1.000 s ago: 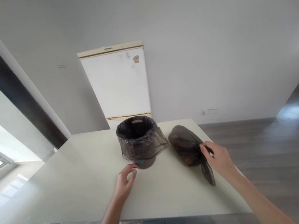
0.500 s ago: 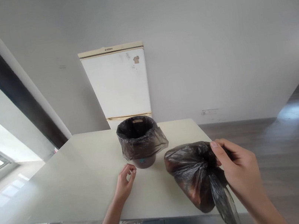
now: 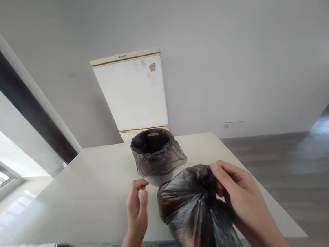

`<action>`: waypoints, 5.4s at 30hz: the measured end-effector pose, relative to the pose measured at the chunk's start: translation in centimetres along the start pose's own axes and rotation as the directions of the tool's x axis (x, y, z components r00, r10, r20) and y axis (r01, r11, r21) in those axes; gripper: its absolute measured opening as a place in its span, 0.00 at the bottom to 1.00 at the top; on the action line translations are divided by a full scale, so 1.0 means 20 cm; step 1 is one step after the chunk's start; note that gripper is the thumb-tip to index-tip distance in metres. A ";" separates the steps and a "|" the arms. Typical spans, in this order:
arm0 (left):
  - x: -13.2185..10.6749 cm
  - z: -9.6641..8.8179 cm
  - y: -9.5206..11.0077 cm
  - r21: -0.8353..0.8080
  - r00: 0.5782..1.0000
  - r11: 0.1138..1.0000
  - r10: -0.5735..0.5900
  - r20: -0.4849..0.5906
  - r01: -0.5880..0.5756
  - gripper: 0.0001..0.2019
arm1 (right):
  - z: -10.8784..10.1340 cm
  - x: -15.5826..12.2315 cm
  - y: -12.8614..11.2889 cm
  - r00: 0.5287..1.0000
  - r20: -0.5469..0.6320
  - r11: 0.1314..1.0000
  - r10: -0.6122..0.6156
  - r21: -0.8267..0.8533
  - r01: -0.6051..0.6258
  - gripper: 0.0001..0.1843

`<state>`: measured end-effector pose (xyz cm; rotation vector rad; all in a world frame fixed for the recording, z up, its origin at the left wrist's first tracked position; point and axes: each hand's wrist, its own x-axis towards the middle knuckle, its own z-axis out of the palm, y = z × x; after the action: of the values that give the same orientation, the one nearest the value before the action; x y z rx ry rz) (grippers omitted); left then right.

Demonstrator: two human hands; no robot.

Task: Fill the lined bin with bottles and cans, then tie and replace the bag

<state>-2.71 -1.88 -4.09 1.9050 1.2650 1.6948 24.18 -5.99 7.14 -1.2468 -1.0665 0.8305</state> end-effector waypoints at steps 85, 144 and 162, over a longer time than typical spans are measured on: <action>-0.04 0.04 0.18 -0.224 0.907 0.943 -0.306 -0.289 0.247 0.14 | -0.04 0.17 0.38 0.972 0.129 0.980 -0.197 -0.015 0.201 0.21; -0.23 0.27 -0.21 0.254 0.994 0.965 -0.041 -0.099 0.065 0.12 | -0.22 0.42 1.00 0.970 0.241 0.894 0.033 -0.441 0.080 0.18; -0.23 0.28 -0.23 0.229 0.991 0.965 -0.119 -0.062 0.130 0.07 | -0.19 0.31 0.61 0.909 0.024 0.795 -0.417 -0.476 0.377 0.21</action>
<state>0.89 -0.87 -11.82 1.8723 1.6299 1.5973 30.48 0.59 -3.76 -1.3696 -1.4557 0.1876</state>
